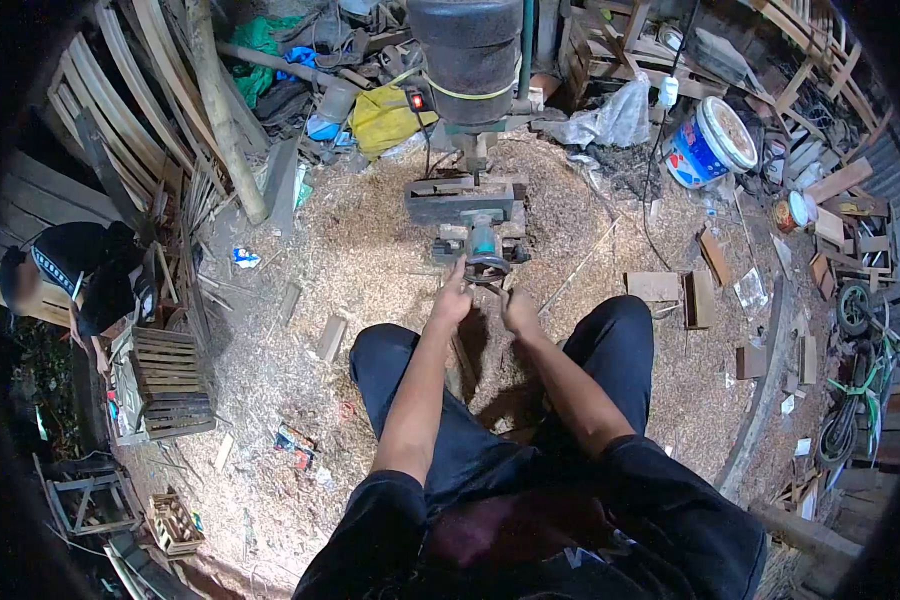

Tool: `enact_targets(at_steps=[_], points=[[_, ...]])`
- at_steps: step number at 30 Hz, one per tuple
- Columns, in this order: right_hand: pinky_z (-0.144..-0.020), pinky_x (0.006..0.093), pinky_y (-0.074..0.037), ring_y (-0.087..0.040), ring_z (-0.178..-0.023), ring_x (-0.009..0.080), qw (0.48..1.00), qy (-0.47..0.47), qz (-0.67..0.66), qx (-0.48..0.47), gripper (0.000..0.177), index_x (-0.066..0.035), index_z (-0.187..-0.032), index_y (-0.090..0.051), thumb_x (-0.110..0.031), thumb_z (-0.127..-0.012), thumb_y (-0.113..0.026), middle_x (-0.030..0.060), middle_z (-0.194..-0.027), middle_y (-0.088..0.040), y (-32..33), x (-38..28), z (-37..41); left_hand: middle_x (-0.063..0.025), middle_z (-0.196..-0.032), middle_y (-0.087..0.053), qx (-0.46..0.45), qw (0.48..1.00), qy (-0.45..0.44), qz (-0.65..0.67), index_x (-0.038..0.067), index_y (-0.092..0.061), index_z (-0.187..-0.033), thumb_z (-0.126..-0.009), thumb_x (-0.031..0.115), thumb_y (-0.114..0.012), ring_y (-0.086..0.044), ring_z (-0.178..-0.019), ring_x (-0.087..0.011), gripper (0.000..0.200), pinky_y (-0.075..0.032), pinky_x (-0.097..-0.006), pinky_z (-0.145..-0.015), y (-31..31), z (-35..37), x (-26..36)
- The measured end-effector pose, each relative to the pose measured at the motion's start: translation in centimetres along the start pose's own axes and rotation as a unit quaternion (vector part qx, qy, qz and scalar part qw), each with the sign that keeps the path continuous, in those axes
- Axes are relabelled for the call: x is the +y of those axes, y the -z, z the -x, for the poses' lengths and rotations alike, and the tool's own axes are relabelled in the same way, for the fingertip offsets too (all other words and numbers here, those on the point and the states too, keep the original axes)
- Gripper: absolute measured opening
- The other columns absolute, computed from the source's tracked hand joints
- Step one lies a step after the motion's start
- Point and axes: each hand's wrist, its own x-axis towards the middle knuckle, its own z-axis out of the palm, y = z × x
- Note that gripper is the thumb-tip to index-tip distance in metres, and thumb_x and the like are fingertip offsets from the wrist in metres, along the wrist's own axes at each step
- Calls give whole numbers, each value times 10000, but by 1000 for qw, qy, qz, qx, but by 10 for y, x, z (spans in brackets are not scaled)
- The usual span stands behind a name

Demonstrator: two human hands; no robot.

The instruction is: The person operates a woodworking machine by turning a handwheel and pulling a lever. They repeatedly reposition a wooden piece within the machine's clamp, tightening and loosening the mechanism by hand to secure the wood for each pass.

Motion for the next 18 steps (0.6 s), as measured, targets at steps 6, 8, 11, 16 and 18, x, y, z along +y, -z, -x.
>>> enact_targets(at_steps=[6,8,11,16,18], points=[[-750,552,-474,-608,-852,486,999,-14,31,-6,282,56,-951,-558,-219,-894,-545,321,-865,-622,14,-10,-1,-202,-1510,-288,-35,997,59,38,114,-171,-1507,-902,33,-526,-261,-1412,-260,706,-223,-311,-1136,6,8,23],[-755,551,-475,-610,-856,483,999,27,39,2,288,48,-964,-557,-230,-891,-552,317,-870,-625,-4,13,-2,-197,-1512,-286,-23,999,28,25,126,-164,-1509,-904,39,-525,-261,-1412,-259,710,-227,-313,-1135,2,9,14],[-764,552,-475,-609,-874,483,998,6,65,-22,349,49,-985,-555,-283,-881,-579,314,-869,-622,2,50,-12,-186,-1507,-303,-21,1000,20,7,141,-165,-1509,-876,36,-555,-296,-1397,-278,750,-260,-324,-1124,3,5,8],[-753,559,-468,-596,-825,503,987,31,72,141,404,82,-1000,-554,-292,-861,-623,317,-907,-612,53,3,-34,-212,-1342,-514,47,999,5,-3,59,-487,-1348,-873,91,-576,-474,-1275,-319,484,-353,-338,-1074,18,-10,23],[-723,529,-478,-596,-774,478,957,143,72,242,418,81,-996,-556,-302,-852,-639,292,-865,-612,78,-11,-80,-221,-1213,-600,120,991,-66,-3,-2,-595,-1189,-894,109,-558,-564,-1159,-342,317,-415,-372,-1010,45,-19,67]])
